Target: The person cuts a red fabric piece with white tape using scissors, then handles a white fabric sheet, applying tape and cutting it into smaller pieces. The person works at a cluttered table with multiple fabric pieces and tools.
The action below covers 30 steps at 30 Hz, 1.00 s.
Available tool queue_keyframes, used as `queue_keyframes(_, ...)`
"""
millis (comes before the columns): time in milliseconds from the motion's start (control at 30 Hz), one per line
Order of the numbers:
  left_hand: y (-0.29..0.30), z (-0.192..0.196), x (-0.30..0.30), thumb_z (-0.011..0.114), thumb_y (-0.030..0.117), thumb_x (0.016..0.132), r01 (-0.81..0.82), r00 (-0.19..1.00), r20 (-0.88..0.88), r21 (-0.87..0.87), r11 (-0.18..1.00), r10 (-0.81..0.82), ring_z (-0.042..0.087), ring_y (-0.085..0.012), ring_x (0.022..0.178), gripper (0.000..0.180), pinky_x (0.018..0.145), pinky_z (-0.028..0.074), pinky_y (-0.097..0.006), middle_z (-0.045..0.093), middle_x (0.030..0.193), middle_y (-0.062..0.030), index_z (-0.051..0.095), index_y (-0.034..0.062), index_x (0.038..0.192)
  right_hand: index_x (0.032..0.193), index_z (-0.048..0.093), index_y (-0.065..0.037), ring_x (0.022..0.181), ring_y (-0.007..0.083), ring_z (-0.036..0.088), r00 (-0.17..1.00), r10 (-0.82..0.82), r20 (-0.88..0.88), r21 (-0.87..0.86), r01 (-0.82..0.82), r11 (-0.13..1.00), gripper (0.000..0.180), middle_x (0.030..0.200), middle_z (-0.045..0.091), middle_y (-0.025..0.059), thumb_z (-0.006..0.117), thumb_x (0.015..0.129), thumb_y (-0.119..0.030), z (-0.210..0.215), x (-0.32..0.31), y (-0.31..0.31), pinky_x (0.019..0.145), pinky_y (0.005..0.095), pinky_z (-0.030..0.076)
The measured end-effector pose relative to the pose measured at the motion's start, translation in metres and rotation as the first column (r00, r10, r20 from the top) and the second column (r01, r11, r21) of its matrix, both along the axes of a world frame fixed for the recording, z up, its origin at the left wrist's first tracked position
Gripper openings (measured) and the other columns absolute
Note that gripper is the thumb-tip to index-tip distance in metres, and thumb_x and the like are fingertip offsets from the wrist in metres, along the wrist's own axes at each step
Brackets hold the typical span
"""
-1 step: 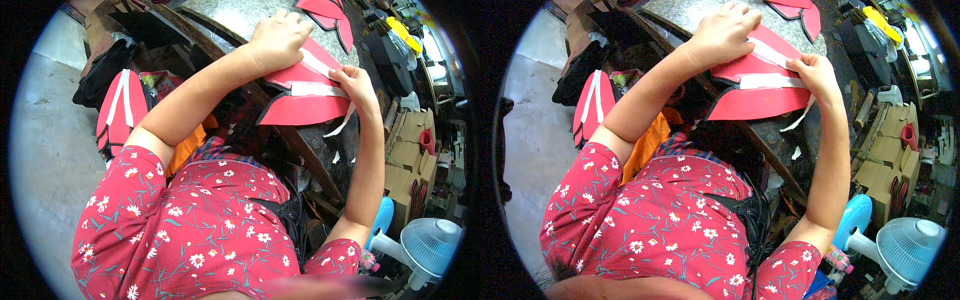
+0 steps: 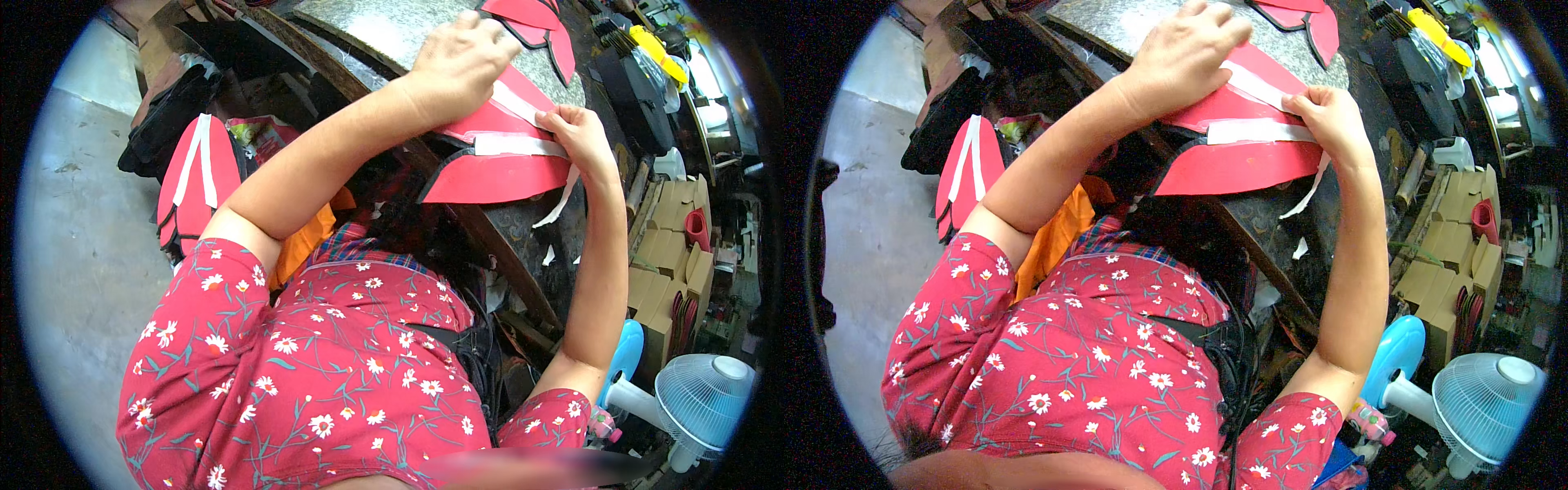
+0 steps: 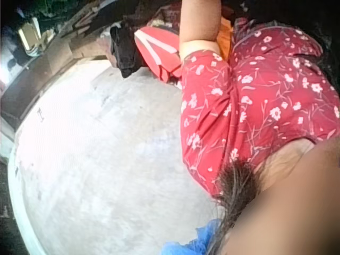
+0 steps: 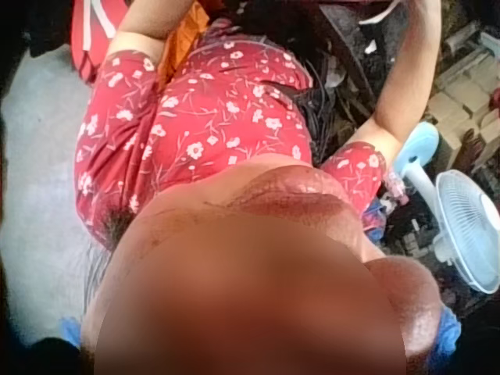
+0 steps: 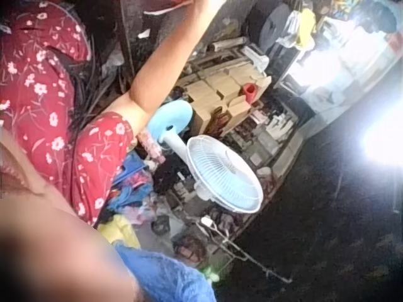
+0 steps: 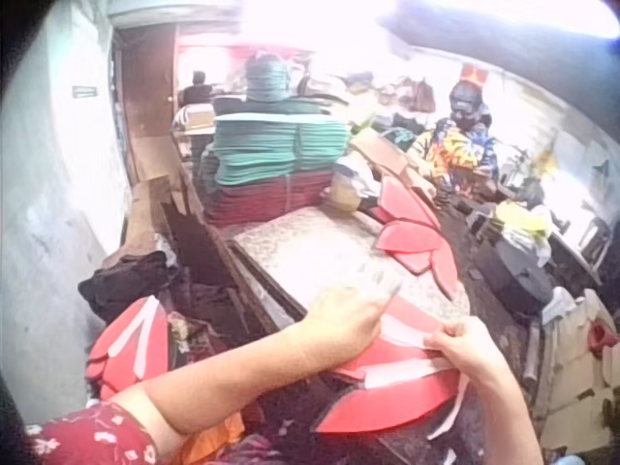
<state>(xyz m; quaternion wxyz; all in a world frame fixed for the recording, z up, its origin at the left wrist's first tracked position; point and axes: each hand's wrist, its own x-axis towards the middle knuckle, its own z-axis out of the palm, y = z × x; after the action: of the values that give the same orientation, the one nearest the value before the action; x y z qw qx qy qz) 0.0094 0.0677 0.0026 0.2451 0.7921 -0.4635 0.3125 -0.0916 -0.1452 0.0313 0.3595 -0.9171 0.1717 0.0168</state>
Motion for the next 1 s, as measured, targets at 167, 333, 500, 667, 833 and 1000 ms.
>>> queue_keyframes(167, -0.004, -0.008, -0.009, 0.059, 0.013, 0.079, 0.250, 0.962, 0.057, 0.202, 0.947, -0.266, 0.060, -0.0243, 0.098, 0.013, 0.084, 0.051, -0.033, 0.063, 0.094, -0.0055, 0.065, 0.0073, 0.089, 0.083, 0.073, -0.002, 0.058, 0.0069, 0.052, 0.999, 0.020, -0.026, -0.049, -0.021, 0.999, 0.028, 0.067, 0.063, -0.0012, 0.073, 0.084, -0.030, 0.001, 0.002, 0.000, 0.056, 0.0271, 0.043)
queue_keyframes(333, -0.004, -0.011, -0.018, 0.063, 0.019, 0.081, 0.225, 0.972, -0.008, 0.301, 0.927, -0.233, 0.061, -0.0247, 0.098, 0.018, 0.085, 0.051, -0.034, 0.066, 0.095, -0.0065, 0.068, 0.0073, 0.094, 0.079, 0.068, -0.008, 0.050, -0.0002, 0.041, 0.996, 0.089, -0.030, 0.071, -0.087, 0.994, 0.027, 0.063, 0.056, -0.0090, 0.072, 0.089, -0.032, 0.023, -0.011, -0.014, 0.045, 0.0197, 0.029)
queue_keyframes(500, -0.008, -0.010, -0.028, 0.062, 0.033, 0.088, 0.222, 0.975, -0.038, 0.199, 0.954, -0.219, 0.059, -0.0267, 0.099, 0.032, 0.085, 0.050, -0.039, 0.064, 0.097, -0.0072, 0.065, 0.0092, 0.110, 0.077, 0.065, -0.012, 0.049, -0.0005, 0.039, 0.998, 0.005, -0.064, 0.014, -0.004, 1.000, 0.029, 0.060, 0.052, -0.0100, 0.072, 0.088, -0.038, 0.029, -0.029, -0.040, 0.043, 0.0192, 0.027)
queue_keyframes(667, -0.004, -0.007, -0.034, 0.057, 0.042, 0.093, 0.217, 0.976, -0.036, 0.254, 0.942, -0.215, 0.057, -0.0270, 0.101, 0.037, 0.084, 0.048, -0.042, 0.061, 0.100, -0.0061, 0.063, 0.0164, 0.118, 0.075, 0.063, -0.013, 0.048, 0.0002, 0.037, 0.990, -0.075, -0.119, 0.021, 0.078, 0.997, 0.031, 0.058, 0.047, -0.0113, 0.074, 0.086, -0.041, 0.014, -0.039, -0.050, 0.043, 0.0207, 0.025)
queue_keyframes(833, -0.005, -0.005, -0.036, 0.056, 0.046, 0.092, 0.211, 0.978, -0.058, 0.290, 0.933, -0.203, 0.056, -0.0266, 0.102, 0.037, 0.085, 0.047, -0.043, 0.059, 0.101, -0.0054, 0.063, 0.0181, 0.116, 0.074, 0.067, -0.009, 0.053, 0.0032, 0.038, 0.995, -0.069, -0.069, -0.018, 0.068, 0.998, 0.033, 0.061, 0.051, -0.0079, 0.077, 0.083, -0.038, 0.012, -0.039, -0.054, 0.047, 0.0247, 0.025)
queue_keyframes(1000, -0.004, -0.005, -0.037, 0.057, 0.048, 0.091, 0.197, 0.980, -0.020, 0.292, 0.936, -0.200, 0.056, -0.0266, 0.102, 0.038, 0.085, 0.048, -0.043, 0.059, 0.101, -0.0056, 0.063, 0.0184, 0.115, 0.073, 0.067, -0.006, 0.055, 0.0048, 0.041, 0.996, -0.066, -0.062, -0.011, 0.066, 0.998, 0.032, 0.062, 0.053, -0.0064, 0.079, 0.081, -0.034, 0.010, -0.037, -0.060, 0.049, 0.0262, 0.029)
